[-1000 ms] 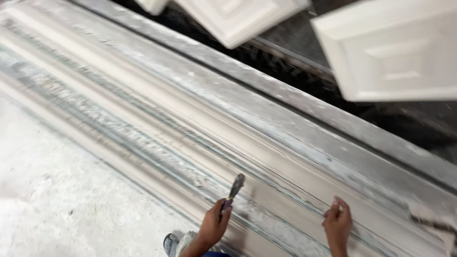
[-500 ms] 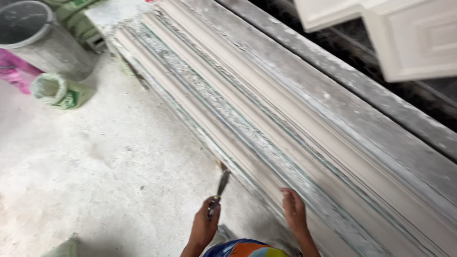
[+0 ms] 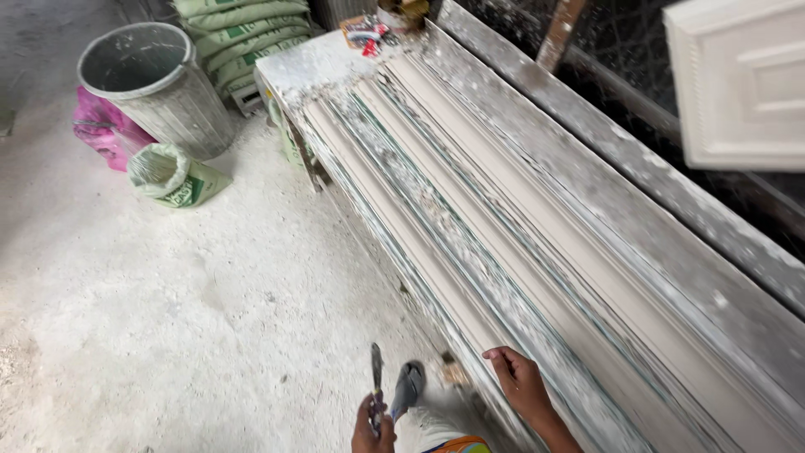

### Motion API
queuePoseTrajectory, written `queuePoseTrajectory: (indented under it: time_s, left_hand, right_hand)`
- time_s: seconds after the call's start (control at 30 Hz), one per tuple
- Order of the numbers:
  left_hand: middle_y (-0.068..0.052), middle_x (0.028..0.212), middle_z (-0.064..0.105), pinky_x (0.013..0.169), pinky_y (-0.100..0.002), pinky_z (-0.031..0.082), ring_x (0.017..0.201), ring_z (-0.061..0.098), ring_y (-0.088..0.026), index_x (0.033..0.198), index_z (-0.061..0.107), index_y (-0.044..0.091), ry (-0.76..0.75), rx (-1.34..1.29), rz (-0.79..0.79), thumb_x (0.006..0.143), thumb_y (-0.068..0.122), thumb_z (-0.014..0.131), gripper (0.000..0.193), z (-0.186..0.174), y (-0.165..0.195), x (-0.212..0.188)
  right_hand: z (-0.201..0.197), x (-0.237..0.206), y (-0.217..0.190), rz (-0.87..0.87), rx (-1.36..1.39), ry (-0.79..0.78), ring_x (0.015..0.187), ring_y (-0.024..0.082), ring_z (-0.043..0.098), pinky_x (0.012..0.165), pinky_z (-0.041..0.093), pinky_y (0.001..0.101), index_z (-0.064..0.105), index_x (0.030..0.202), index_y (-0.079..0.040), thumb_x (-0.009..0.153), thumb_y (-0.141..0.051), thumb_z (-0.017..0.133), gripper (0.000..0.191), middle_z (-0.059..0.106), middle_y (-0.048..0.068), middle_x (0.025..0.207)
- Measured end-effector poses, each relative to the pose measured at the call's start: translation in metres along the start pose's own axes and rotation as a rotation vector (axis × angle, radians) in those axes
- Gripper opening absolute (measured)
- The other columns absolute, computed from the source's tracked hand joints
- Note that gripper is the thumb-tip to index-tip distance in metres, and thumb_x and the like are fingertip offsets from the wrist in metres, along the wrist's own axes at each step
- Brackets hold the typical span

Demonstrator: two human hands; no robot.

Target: The person works at a slanted table with long white plaster cornice moldings. They first handle and press small plaster pieces along the molding grooves, then use a small scraping tool to scrape and clean the molded surfaces, moving along the strips and repositioning the pieces as they work.

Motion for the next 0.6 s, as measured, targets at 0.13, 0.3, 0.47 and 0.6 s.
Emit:
queuePoseTrajectory:
  time_s: [0.13,0.3,0.47,0.6]
  left_hand:
    - [-0.016,0.102,0.079,0.08,-0.033,0.061,0.091,0.08,-0.021,0.135,0.059,0.006,-0.007,0.248,0.238,0.084,0.012,0.069,0.053,0.003,0.041,0.086]
    - [-0.021,0.122,0.069,0.09,-0.039,0.056,0.108,0.071,-0.033,0.14,0.053,0.001,-0.029,0.344,0.312,0.09,0.017,0.066,0.054,0.014,0.153,0.189]
    - [-0.021,0.125,0.064,0.087,-0.042,0.056,0.101,0.069,-0.035,0.149,0.046,0.003,-0.26,0.316,0.263,0.089,0.016,0.057,0.062,0.065,0.273,0.301]
    - [-0.026,0.12,0.061,0.092,-0.046,0.052,0.107,0.063,-0.038,0.147,0.045,-0.005,-0.278,0.302,0.695,0.093,0.013,0.061,0.06,0.14,0.345,0.418]
  right_hand:
    - [0.026,0.094,-0.032,-0.043,0.093,-0.012,0.056,0.006,0.042,0.051,0.037,0.0255,0.073,0.124,-0.008,0.101,-0.026,0.059,0.032,0.053,0.001,0.064]
    - [0.021,0.212,-0.088,-0.207,-0.026,-0.011,0.086,0.011,0.067,0.064,0.053,0.027,0.059,0.138,-0.012,0.1,-0.029,0.058,0.042,0.073,0.005,0.103]
    - [-0.019,0.325,-0.083,-0.225,-0.115,0.164,0.124,0.026,0.058,0.09,0.053,0.0383,0.053,0.143,-0.01,0.101,-0.036,0.056,0.049,0.06,0.014,0.138]
    - [-0.049,0.414,-0.045,-0.152,-0.527,0.37,0.142,0.041,0.041,0.12,0.027,0.0503,0.047,0.15,-0.014,0.103,-0.05,0.05,0.059,0.048,0.021,0.152]
Point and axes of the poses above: each hand's wrist, its own x-axis towards the middle knuckle, its own z-axis out of the palm, y = z × x, the point moved 2 cm from there along x, towards the middle knuckle
